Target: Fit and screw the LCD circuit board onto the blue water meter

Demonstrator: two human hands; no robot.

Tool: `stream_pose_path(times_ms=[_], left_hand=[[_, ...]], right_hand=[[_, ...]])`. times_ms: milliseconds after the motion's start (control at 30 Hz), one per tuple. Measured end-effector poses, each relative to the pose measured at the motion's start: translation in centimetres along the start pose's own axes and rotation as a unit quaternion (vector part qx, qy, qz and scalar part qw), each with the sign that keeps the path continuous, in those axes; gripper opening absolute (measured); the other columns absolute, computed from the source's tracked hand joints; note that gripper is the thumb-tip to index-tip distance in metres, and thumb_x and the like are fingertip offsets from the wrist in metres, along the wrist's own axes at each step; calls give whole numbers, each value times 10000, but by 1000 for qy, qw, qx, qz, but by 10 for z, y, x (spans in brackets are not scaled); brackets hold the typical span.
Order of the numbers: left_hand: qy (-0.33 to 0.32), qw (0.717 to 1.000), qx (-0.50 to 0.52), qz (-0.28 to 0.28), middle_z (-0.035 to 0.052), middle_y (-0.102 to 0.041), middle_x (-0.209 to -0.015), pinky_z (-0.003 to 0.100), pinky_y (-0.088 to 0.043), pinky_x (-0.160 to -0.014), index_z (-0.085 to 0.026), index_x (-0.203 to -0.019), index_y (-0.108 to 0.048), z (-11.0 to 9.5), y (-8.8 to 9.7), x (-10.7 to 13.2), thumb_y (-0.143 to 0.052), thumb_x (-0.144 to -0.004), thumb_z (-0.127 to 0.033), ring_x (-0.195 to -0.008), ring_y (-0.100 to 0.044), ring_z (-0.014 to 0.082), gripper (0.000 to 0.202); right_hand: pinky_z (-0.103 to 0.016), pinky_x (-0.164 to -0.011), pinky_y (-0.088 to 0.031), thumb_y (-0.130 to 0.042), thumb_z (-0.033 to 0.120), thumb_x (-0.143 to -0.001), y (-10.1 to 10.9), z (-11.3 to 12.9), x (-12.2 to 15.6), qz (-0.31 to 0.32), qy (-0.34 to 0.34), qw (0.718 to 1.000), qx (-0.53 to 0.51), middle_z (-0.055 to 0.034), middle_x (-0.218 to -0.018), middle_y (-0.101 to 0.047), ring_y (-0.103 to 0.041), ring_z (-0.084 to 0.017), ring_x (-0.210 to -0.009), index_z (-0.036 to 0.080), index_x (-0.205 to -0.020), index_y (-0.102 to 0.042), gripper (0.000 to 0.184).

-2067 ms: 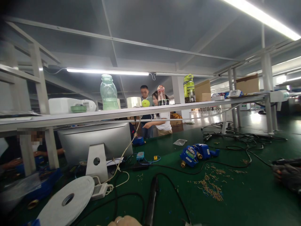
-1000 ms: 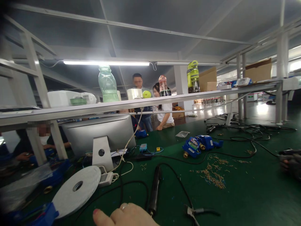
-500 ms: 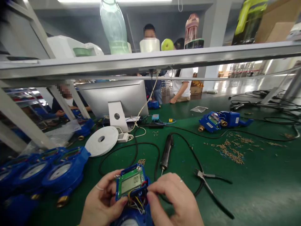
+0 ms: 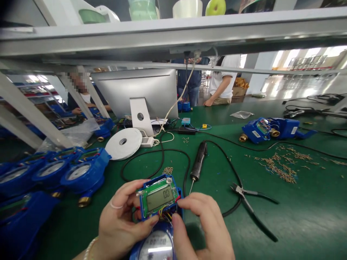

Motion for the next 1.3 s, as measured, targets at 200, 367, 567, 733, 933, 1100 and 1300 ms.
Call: stream_pose_path(times_ms=[200,367,567,733,933,1100,1300], left_hand=[[11,1000,10,2,26,-622,-955,179,-494,-475,-270,-1193,-477,-2,-1,-1,-781,-652,-251,-551,-548,76,621],[21,999,31,16,8,-604,-929,182,-497,-498,-276,-1199,-490,-1,1,-2,-791,-658,-268,-558,-536,70,619],[54,991,91,82,18,-529,-1179,189,-527,-552,-350,-1218,-511,4,7,-10,-837,-636,-301,-608,-537,48,669],[58,979,134,143,4,-497,-1246,191,-544,-603,-414,-1271,-490,-2,15,-15,-827,-650,-195,-630,-565,41,739],[73,966,166,184,18,-391,-1371,231,-551,-731,-431,-1281,-481,-12,24,-20,-667,-777,-59,-713,-587,48,654],[128,957,201,167,12,-482,-1281,183,-532,-664,-363,-1166,-577,-14,26,-25,-590,-815,-63,-668,-605,33,462],[198,954,169,150,8,-569,-1067,182,-506,-667,-215,-882,-605,-14,27,-26,-643,-763,-125,-646,-596,49,154]], right_hand=[[-426,-1082,-380,-561,364,-890,-7,-5,-15,104,-59,991,-65,-53,-1406,-417,-436,-239,-1265,300,-1401,-315,570],[-407,-1078,-383,-604,448,-875,-12,-15,-41,245,-98,943,-201,-14,-1388,-467,-485,-222,-1232,363,-1369,-387,547],[-332,-1066,-397,-727,414,-790,-13,-28,-50,255,-102,919,-284,-21,-1319,-538,-542,-211,-1173,336,-1287,-497,553],[-220,-961,-479,-729,377,-794,-12,-31,-47,238,-110,910,-320,-23,-1309,-549,-558,-183,-1159,319,-1294,-500,553],[-239,-935,-505,-736,337,-789,-11,-39,-45,221,-114,911,-328,-67,-1307,-559,-574,-207,-1150,277,-1290,-525,547],[-238,-926,-509,-746,342,-778,-14,-41,-43,213,-114,915,-323,-75,-1316,-552,-579,-210,-1144,277,-1293,-518,567],[-276,-961,-493,-724,445,-776,-7,-37,-47,175,-35,953,-246,-67,-1297,-562,-570,-228,-1159,311,-1296,-509,578]])
Point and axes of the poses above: each hand's wrist, its own x-axis away from the middle knuckle, its own y-axis out of the back of the hand, z = x × y, the point moved 2 cm from there along -x, towards the middle knuckle
